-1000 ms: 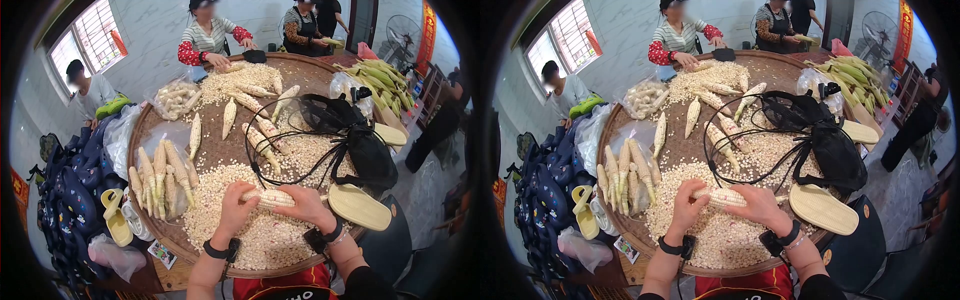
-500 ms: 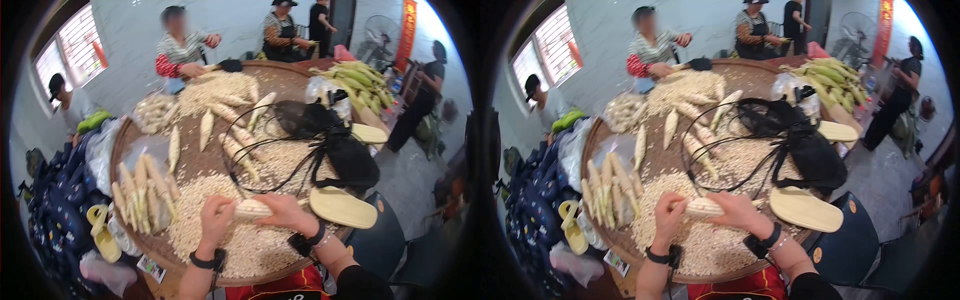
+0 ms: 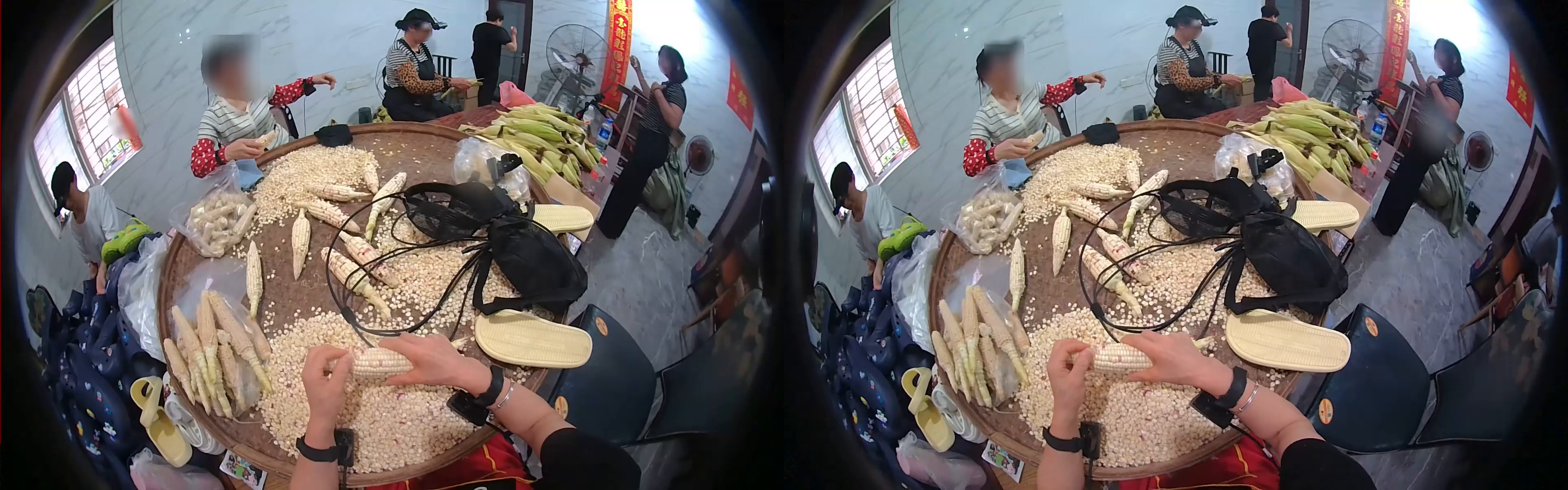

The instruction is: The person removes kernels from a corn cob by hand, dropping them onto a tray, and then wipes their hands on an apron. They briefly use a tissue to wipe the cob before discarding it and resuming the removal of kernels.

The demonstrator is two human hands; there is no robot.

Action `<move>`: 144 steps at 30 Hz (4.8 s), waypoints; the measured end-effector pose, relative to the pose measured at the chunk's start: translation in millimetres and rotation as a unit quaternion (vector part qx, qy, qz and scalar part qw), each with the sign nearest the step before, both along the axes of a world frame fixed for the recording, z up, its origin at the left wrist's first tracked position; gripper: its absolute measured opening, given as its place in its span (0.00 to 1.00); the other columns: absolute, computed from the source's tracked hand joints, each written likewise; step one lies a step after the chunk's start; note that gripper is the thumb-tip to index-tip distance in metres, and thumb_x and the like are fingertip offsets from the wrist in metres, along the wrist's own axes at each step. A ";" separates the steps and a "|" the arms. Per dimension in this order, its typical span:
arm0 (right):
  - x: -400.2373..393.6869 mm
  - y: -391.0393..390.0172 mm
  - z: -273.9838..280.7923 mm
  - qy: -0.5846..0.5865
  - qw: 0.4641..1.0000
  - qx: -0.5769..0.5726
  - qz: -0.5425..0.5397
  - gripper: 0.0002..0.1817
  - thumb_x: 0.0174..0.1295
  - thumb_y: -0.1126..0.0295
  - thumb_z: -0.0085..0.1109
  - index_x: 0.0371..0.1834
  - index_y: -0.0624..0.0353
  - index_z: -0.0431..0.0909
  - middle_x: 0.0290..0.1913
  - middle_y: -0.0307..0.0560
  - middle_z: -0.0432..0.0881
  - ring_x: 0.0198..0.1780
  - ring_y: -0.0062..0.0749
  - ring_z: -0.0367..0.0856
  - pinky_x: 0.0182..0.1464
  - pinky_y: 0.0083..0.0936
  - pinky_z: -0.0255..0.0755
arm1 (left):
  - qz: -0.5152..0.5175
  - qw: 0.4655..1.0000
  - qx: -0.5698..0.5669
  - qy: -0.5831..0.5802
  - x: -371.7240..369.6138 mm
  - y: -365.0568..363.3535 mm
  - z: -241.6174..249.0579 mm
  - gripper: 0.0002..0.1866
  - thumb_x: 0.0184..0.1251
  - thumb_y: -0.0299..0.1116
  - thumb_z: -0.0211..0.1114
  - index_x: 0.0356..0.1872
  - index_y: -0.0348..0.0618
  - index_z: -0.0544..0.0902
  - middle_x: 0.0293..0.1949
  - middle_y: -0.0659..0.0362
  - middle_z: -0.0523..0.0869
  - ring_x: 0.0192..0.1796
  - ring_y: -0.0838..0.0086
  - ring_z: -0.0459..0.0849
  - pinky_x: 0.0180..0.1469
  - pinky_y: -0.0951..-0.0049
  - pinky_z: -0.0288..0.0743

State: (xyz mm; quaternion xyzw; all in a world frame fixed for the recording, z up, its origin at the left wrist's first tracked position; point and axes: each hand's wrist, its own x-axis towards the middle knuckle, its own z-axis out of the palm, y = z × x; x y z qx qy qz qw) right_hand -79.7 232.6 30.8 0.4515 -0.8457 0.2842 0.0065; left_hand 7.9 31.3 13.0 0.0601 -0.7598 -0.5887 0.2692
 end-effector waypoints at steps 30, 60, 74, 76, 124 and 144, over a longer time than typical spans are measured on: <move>5.5 -5.5 10.5 -0.005 0.992 -0.101 -0.074 0.34 0.37 0.55 0.79 0.49 0.58 0.80 0.41 0.52 0.82 0.44 0.46 0.82 0.45 0.31 0.75 | 0.052 0.998 0.031 -0.023 -0.9 -5.8 -7.9 0.13 0.64 0.29 0.63 0.48 0.38 0.78 0.42 0.61 0.78 0.34 0.79 0.76 0.36 0.79 0.70; 7.4 -10.6 12.7 0.012 0.996 -0.068 -0.063 0.30 0.41 0.65 0.77 0.51 0.60 0.78 0.42 0.49 0.82 0.40 0.39 0.83 0.41 0.28 0.76 | -0.018 0.998 -0.043 0.029 -0.4 1.3 3.7 0.12 0.56 0.32 0.71 0.40 0.41 0.83 0.51 0.55 0.70 0.41 0.74 0.80 0.38 0.77 0.77; 12.2 -16.0 5.7 0.045 0.992 -0.110 -0.049 0.32 0.40 0.54 0.76 0.50 0.53 0.79 0.36 0.44 0.80 0.33 0.40 0.82 0.32 0.31 0.75 | 0.020 0.994 -0.044 0.097 -0.4 3.1 1.8 0.04 0.60 0.26 0.66 0.35 0.39 0.84 0.47 0.57 0.70 0.28 0.82 0.78 0.29 0.82 0.74; 12.0 -15.7 5.4 0.041 0.992 -0.112 -0.046 0.32 0.40 0.54 0.76 0.50 0.53 0.79 0.35 0.44 0.80 0.33 0.40 0.82 0.32 0.31 0.75 | 0.017 0.995 -0.040 0.089 0.8 3.2 4.5 0.04 0.61 0.27 0.66 0.35 0.38 0.84 0.46 0.57 0.70 0.30 0.81 0.79 0.30 0.81 0.74; -3.2 -5.8 3.7 0.115 0.992 -0.039 -0.046 0.32 0.38 0.54 0.75 0.50 0.51 0.80 0.35 0.43 0.81 0.32 0.40 0.82 0.32 0.32 0.72 | -0.136 0.989 0.050 -0.018 -2.1 -19.8 -1.3 0.09 0.58 0.26 0.66 0.40 0.39 0.83 0.43 0.61 0.77 0.44 0.78 0.79 0.41 0.80 0.76; -2.5 -4.6 3.7 0.104 0.993 -0.058 -0.026 0.31 0.38 0.52 0.76 0.47 0.52 0.81 0.32 0.42 0.81 0.28 0.38 0.82 0.29 0.31 0.73 | -0.174 0.982 0.054 -0.040 -4.3 -24.5 -11.3 0.10 0.59 0.26 0.65 0.41 0.35 0.83 0.43 0.60 0.77 0.40 0.77 0.81 0.40 0.78 0.80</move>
